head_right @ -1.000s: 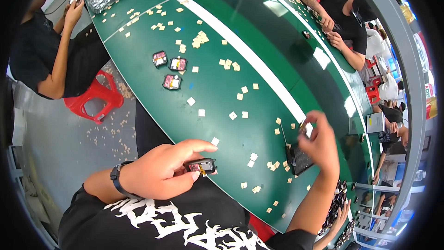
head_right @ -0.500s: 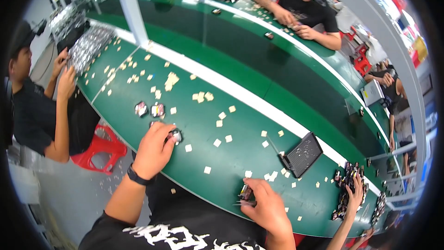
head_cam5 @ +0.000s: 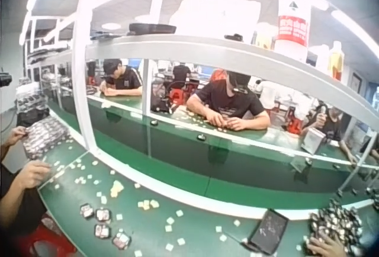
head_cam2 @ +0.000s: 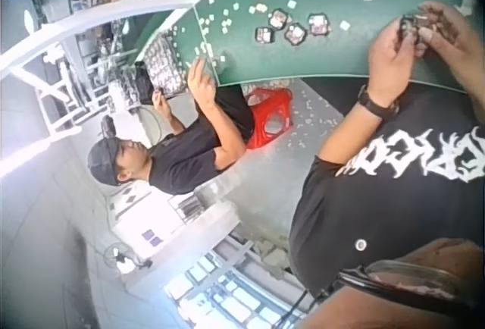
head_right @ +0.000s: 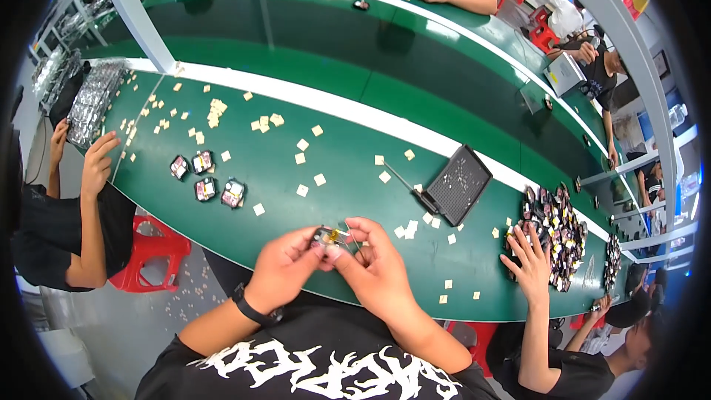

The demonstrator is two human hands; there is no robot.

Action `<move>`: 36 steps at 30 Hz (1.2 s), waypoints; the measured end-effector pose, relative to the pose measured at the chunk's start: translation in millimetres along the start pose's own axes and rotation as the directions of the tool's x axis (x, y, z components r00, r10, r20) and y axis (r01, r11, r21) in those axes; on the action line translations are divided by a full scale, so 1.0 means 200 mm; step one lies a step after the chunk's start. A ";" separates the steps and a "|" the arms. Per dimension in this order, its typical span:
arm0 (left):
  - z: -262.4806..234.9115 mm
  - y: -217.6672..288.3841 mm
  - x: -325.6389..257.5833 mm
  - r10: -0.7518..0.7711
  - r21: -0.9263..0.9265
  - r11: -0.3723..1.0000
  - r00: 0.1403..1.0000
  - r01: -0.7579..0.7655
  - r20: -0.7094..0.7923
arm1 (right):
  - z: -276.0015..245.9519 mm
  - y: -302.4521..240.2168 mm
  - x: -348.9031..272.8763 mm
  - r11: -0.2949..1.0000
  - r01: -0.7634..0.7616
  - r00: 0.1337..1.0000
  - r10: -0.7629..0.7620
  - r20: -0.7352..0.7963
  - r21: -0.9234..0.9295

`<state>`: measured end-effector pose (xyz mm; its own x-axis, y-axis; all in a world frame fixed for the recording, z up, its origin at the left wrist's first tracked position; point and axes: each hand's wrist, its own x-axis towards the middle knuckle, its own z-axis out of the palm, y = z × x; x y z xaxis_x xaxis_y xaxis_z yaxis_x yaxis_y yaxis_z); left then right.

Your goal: The worker is assembling small electronic components, including applying labels and fitting internal parts into a plastic housing.

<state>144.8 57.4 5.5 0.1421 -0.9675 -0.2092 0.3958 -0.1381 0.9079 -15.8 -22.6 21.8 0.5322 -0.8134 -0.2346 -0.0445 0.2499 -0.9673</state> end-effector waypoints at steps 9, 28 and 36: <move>0.01 -0.05 0.00 -0.020 0.110 0.994 0.999 0.025 -0.050 | -0.07 -0.11 -0.09 0.606 0.351 0.915 -0.385 0.122 -0.714; -0.03 -0.04 -0.01 0.207 0.509 0.838 0.978 -0.196 0.036 | -0.08 -0.05 -0.09 0.531 0.344 0.925 -0.332 0.184 -0.775; -0.03 0.02 -0.01 -0.043 0.238 0.971 0.998 0.031 0.042 | -0.13 0.05 -0.10 0.967 -0.033 0.999 0.043 0.032 -0.251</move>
<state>150.9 59.5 6.7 0.0869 -0.9688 -0.2322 0.1723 -0.2149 0.9613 -49.1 -16.9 15.4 0.5566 -0.7848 -0.2724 -0.2730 0.1369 -0.9522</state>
